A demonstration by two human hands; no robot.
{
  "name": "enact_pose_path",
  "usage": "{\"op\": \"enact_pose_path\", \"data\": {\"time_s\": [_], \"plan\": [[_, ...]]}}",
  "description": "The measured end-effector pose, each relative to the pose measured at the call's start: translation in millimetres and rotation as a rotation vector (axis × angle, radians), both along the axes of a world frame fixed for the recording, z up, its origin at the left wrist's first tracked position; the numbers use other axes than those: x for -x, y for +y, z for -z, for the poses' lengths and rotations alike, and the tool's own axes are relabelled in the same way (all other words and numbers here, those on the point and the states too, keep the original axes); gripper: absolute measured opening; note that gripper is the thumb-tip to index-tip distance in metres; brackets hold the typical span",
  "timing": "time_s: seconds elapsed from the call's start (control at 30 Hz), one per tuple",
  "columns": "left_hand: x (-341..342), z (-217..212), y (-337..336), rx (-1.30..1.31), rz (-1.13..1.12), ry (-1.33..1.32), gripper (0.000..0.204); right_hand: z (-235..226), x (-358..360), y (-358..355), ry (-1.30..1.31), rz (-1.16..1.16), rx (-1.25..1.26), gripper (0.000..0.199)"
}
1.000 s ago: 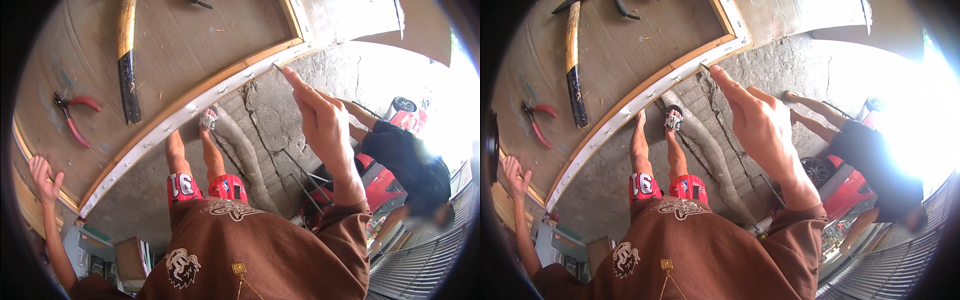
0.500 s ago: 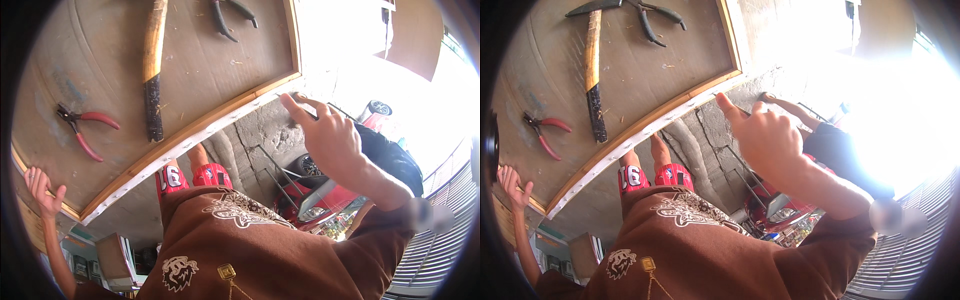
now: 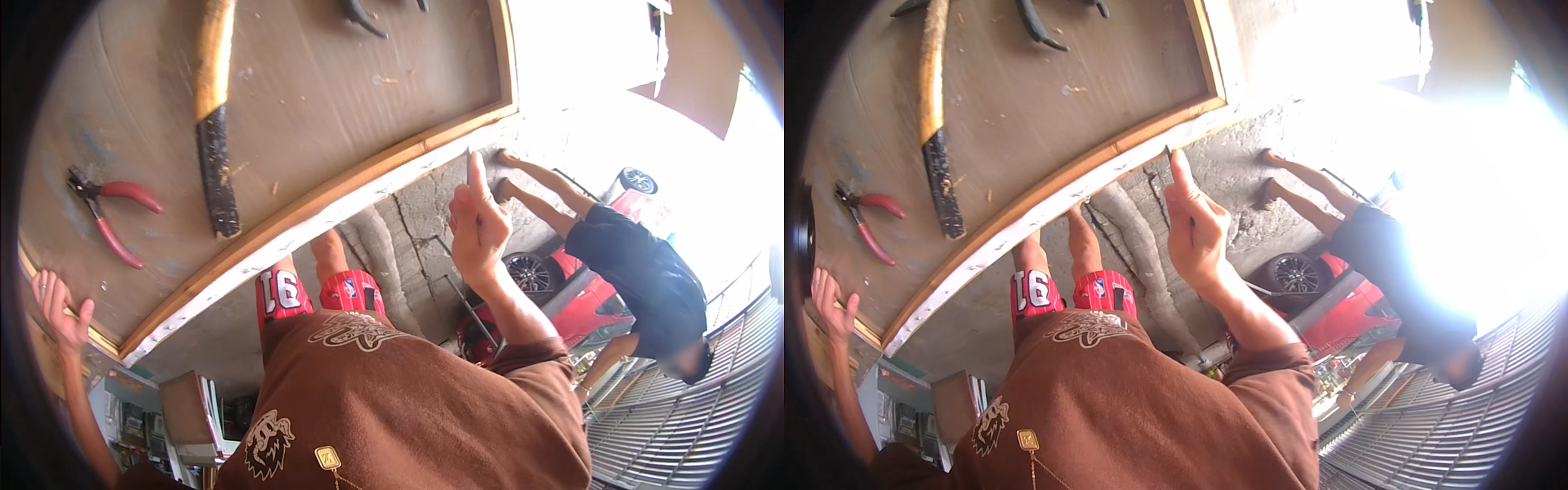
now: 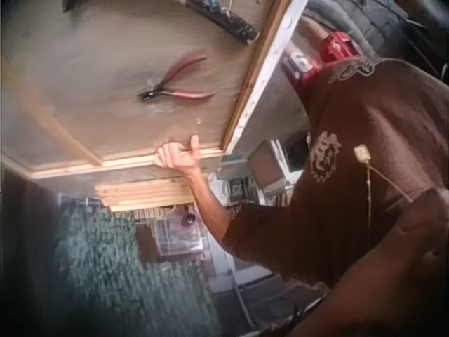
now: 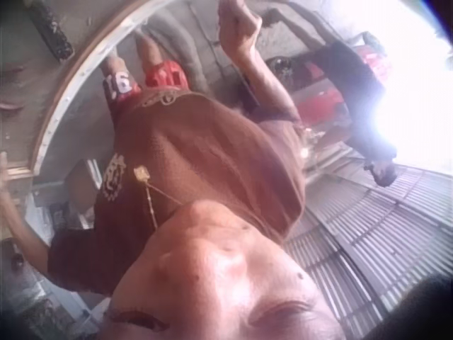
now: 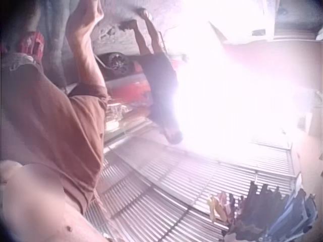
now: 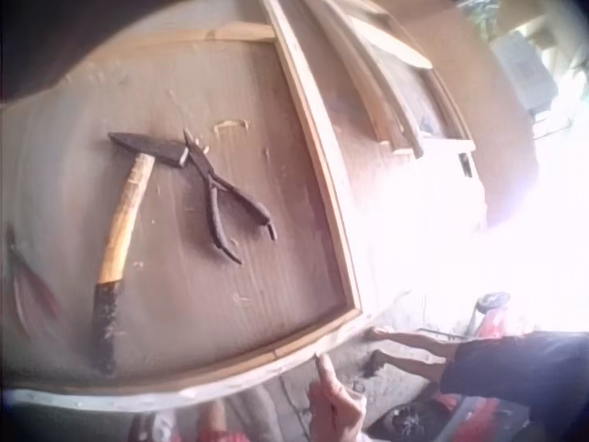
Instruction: The person assembles a wooden frame by attaching thin wooden strips to a larger frame using a hammer and nails. They position the strips, hammer nails into place, and adjust the frame as needed.
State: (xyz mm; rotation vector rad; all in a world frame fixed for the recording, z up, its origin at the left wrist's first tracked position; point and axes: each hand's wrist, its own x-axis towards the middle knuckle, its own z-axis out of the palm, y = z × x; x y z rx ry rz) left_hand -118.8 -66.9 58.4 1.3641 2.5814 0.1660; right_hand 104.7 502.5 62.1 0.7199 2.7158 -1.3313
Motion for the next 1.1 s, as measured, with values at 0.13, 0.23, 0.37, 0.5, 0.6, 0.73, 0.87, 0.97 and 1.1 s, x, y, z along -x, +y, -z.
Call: {"op": "enact_pose_path", "data": {"time_s": [0.13, 0.23, 0.37, 0.5, 0.6, 0.73, 0.87, 0.97, 1.1], "plan": [[9, 3, -6, 0.012, 0.025, 0.029, 0.049, 46, -4, -13, 0.239, 0.132, 0.042, 0.044], [21, 8, 2, 0.025, 0.084, 0.038, 0.048, 82, 6, -24, 0.488, 0.194, 0.056, 0.046], [22, 11, 2, 0.065, 0.076, 0.018, 0.048, 88, 8, -29, 0.563, 0.2, 0.085, 0.05], [18, 9, 9, 0.046, 0.054, 0.014, 0.049, 36, 3, 11, 0.399, 0.172, 0.006, 0.048], [15, 2, 24, 0.032, 0.044, 0.009, 0.05, -3, 14, 44, 0.152, 0.068, -0.221, 0.047], [15, 0, 27, 0.016, 0.039, -0.007, 0.05, -29, 24, 63, 0.004, -0.109, -0.343, 0.048], [12, -5, 38, -0.023, 0.029, -0.02, 0.052, -51, 28, 74, -0.116, -0.177, -0.376, 0.047], [10, -7, 43, -0.064, 0.026, -0.015, 0.053, -63, 35, 79, -0.17, -0.225, -0.367, 0.046], [8, -10, 48, -0.074, 0.006, -0.017, 0.056, -81, 44, 77, -0.317, -0.37, -0.55, 0.052]]}}
